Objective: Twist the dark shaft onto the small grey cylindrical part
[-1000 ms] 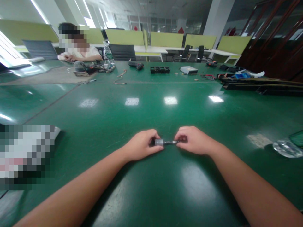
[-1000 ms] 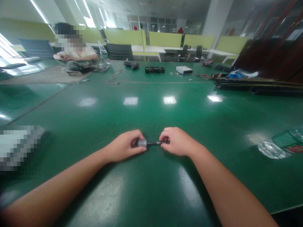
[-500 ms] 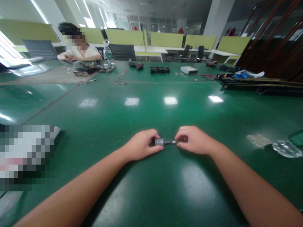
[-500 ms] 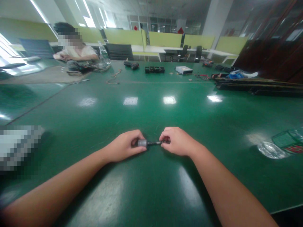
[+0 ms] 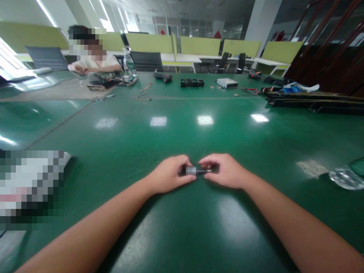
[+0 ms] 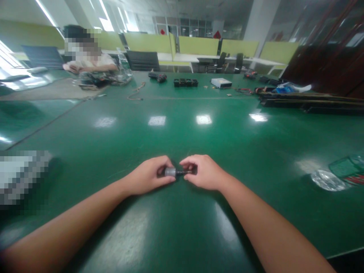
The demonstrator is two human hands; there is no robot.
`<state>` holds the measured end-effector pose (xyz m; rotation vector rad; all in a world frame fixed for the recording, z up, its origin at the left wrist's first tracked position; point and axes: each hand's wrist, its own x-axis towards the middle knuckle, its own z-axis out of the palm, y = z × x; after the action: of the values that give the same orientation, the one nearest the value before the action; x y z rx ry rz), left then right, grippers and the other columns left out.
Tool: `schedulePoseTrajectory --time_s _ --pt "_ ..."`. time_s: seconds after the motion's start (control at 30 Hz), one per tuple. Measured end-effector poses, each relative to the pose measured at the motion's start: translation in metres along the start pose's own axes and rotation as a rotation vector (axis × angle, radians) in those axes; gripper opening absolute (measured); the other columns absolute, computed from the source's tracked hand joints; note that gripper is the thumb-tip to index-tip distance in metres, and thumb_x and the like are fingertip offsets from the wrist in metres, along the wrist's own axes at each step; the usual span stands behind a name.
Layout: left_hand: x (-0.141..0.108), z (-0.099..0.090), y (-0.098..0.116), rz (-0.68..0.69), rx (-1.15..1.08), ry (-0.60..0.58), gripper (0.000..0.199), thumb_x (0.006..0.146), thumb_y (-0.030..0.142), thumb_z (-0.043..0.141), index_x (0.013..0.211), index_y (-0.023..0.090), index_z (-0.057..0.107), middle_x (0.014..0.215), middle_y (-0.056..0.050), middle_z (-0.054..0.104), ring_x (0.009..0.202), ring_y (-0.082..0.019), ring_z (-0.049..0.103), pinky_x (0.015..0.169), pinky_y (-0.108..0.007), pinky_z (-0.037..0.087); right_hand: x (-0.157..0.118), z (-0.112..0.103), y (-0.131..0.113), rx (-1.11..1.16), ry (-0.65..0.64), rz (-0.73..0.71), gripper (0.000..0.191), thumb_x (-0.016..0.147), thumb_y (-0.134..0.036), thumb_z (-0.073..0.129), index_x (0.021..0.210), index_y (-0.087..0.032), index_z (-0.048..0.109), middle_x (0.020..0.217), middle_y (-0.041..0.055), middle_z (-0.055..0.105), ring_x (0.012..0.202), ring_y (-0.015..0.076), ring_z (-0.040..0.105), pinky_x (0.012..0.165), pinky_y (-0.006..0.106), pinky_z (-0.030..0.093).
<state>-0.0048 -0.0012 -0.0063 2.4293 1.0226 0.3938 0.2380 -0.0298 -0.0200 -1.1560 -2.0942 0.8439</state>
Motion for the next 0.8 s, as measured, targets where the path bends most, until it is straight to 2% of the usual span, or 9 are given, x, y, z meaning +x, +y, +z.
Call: schedulePoseTrajectory --time_s 0.1,0.27,0.8 --pt "0.0003 -0.0002 0.0004 0.001 0.002 -0.003 0.027 0.084 0.045 0.067 0.093 0.02 0.064 0.082 0.0 0.064 0.072 -0.017 0.058 0.063 -0.026 0.039 0.0009 -0.0013 -0.0024 -0.106 -0.017 -0.053 0.027 0.075 -0.014 0.075 0.101 -0.019 0.073 0.095 0.0047 0.073 0.083 0.0167 0.065 0.078 0.029 0.05" --pt "0.0009 -0.0001 0.0017 0.005 0.0 -0.001 0.026 0.084 0.044 0.068 0.093 0.02 0.064 0.083 0.0 0.065 0.072 -0.016 0.058 0.063 -0.026 0.039 0.0027 0.0012 -0.0045 -0.18 -0.028 -0.096 0.022 0.077 -0.017 0.075 0.099 -0.018 0.073 0.092 0.0045 0.071 0.084 0.0175 0.062 0.077 0.029 0.047" --pt "0.0021 0.0002 0.0009 0.009 0.005 -0.01 0.026 0.084 0.045 0.067 0.094 0.02 0.064 0.084 -0.001 0.065 0.073 -0.016 0.058 0.064 -0.026 0.039 0.0053 0.007 -0.0061 -0.204 -0.013 -0.128 0.012 0.082 -0.019 0.071 0.094 -0.018 0.073 0.087 0.0036 0.07 0.082 0.0168 0.06 0.074 0.028 0.044"
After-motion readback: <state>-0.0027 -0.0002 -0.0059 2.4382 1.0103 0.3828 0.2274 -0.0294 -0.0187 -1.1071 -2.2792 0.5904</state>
